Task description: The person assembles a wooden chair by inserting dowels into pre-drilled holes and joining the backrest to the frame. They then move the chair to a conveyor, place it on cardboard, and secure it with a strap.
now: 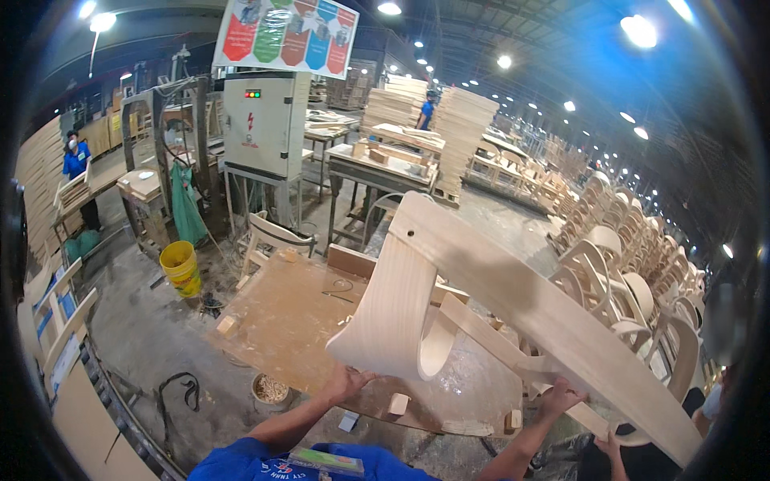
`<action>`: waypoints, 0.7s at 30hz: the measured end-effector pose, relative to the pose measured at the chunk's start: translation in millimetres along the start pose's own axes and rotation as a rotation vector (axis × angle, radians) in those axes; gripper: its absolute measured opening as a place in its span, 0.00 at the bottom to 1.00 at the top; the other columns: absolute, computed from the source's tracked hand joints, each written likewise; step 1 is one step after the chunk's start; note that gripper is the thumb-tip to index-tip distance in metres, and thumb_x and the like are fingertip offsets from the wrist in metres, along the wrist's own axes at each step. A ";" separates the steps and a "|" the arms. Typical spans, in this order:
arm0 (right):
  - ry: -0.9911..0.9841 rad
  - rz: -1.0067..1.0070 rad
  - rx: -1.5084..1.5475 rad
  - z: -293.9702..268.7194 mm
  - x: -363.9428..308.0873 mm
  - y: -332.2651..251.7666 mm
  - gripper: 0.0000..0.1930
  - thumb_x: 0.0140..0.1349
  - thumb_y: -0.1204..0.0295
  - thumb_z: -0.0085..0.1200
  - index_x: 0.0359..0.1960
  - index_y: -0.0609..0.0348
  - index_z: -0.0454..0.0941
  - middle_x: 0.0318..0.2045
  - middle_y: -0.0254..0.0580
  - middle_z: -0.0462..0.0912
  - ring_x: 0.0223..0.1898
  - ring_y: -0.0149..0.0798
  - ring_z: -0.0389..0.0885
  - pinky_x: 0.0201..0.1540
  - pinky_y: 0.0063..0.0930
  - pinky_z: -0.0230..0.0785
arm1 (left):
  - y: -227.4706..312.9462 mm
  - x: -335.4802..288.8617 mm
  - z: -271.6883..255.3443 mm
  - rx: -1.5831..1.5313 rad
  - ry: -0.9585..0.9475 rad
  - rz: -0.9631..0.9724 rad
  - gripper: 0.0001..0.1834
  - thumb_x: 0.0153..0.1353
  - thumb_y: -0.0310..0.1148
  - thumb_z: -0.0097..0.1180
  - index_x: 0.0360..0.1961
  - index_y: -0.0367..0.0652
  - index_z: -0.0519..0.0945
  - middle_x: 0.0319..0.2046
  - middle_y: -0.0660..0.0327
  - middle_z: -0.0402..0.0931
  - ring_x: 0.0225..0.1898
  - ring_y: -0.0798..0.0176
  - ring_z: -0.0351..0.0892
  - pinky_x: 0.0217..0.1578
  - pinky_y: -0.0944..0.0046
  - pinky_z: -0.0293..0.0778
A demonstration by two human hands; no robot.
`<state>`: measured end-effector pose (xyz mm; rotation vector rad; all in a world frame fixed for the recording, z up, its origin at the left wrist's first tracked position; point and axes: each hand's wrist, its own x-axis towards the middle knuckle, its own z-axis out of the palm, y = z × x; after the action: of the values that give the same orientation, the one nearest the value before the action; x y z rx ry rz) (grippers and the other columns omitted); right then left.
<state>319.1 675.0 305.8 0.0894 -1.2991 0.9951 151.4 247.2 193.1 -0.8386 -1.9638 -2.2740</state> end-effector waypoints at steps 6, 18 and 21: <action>0.042 -0.013 0.163 38.8 -10.6 20.7 0.32 0.65 0.60 0.68 0.61 0.65 0.67 0.53 0.43 0.78 0.57 0.39 0.77 0.64 0.38 0.68 | -16.4 -32.3 -17.4 0.117 0.186 -0.025 0.27 0.58 0.26 0.76 0.56 0.34 0.78 0.50 0.52 0.84 0.53 0.60 0.84 0.52 0.57 0.82; -0.095 -0.118 -0.187 83.5 -10.8 70.0 0.41 0.68 0.49 0.63 0.70 0.63 0.58 0.63 0.53 0.73 0.61 0.47 0.77 0.61 0.41 0.75 | -38.9 -72.3 -26.2 0.064 0.352 0.017 0.23 0.62 0.37 0.71 0.57 0.43 0.81 0.52 0.56 0.85 0.55 0.49 0.83 0.56 0.45 0.77; -0.024 0.010 -0.055 96.7 -20.6 66.1 0.39 0.66 0.55 0.66 0.70 0.60 0.59 0.63 0.52 0.74 0.59 0.47 0.80 0.56 0.39 0.80 | -32.4 -89.1 -29.7 0.446 0.289 0.010 0.22 0.63 0.36 0.70 0.57 0.44 0.82 0.56 0.58 0.83 0.59 0.48 0.81 0.60 0.42 0.76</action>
<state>204.3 648.4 289.9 0.0531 -1.3488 0.9687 204.9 197.8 125.5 -0.4449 -2.1814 -1.7189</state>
